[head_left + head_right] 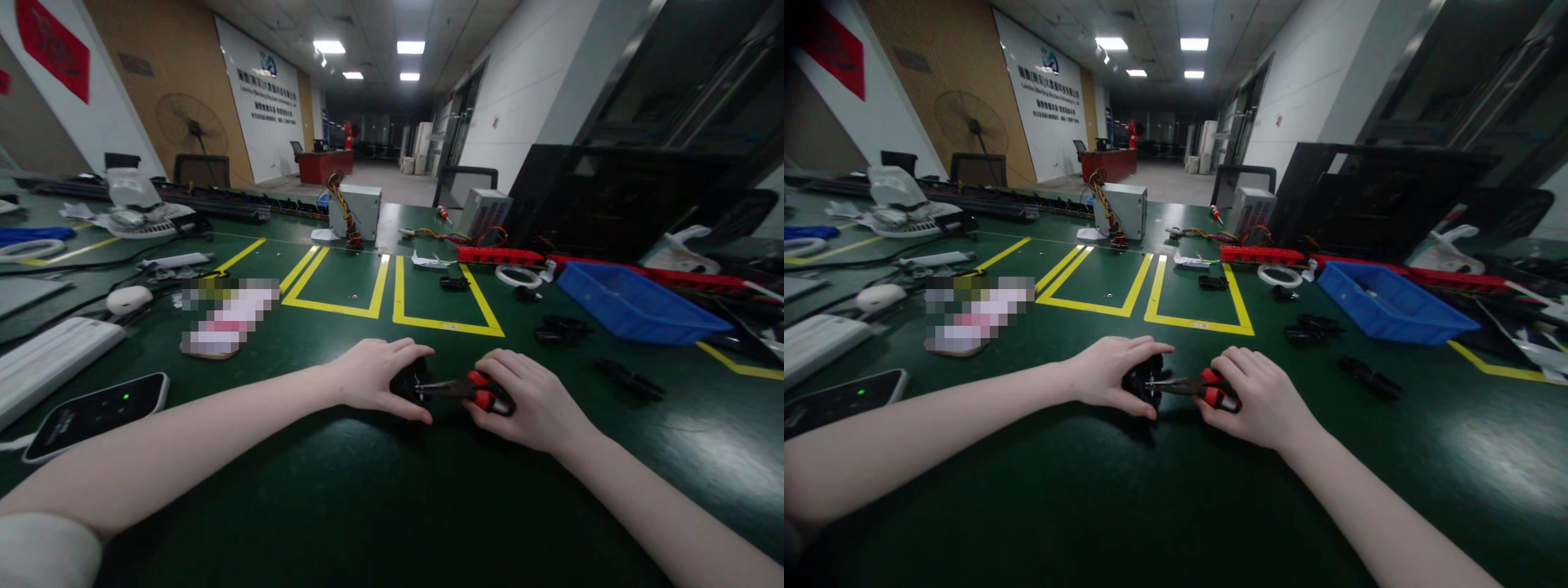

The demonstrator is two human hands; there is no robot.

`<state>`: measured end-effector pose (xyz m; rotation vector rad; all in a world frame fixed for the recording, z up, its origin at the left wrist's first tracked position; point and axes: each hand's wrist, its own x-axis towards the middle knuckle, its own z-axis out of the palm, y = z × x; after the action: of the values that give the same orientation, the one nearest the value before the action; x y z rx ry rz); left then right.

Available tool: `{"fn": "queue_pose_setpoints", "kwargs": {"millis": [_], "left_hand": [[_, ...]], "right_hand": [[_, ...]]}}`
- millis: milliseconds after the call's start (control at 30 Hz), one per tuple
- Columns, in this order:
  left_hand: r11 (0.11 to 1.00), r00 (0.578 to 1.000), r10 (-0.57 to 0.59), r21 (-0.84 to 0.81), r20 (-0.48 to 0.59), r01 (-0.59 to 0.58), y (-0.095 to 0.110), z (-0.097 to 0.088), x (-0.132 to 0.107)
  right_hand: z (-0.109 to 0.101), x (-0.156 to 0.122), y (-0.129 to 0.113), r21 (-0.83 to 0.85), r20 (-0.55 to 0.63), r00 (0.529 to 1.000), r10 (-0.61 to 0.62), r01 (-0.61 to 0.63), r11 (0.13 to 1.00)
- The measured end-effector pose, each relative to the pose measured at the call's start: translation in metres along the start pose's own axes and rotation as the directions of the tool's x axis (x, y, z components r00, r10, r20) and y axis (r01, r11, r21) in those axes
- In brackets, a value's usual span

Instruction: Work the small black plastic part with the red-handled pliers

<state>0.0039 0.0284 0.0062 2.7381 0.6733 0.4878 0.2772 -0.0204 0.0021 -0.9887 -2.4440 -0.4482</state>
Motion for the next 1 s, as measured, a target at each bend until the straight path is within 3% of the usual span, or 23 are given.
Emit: {"fn": "queue_pose_setpoints", "kwargs": {"millis": [300, 600, 1000], "left_hand": [[1.0, 1.0, 0.014, -0.01, 0.024, -0.013, -0.0002, -0.001, -0.0003], [1.0, 1.0, 0.004, -0.021, -0.001, -0.004, 0.0024, -0.001, -0.0003], [0.998, 0.999, -0.015, -0.062, -0.042, 0.012, 0.0045, 0.0001, -0.0019]], "right_hand": [[-0.0041, 0.0029, -0.0028, 0.018, 0.018, 0.999, 0.03, -0.031, 0.999], [-0.0051, 0.004, -0.002, -0.011, -0.04, 0.999, 0.033, -0.034, 0.999], [-0.006, 0.0046, -0.0028, 0.059, 0.032, 0.998, 0.061, -0.062, 0.996]]}}
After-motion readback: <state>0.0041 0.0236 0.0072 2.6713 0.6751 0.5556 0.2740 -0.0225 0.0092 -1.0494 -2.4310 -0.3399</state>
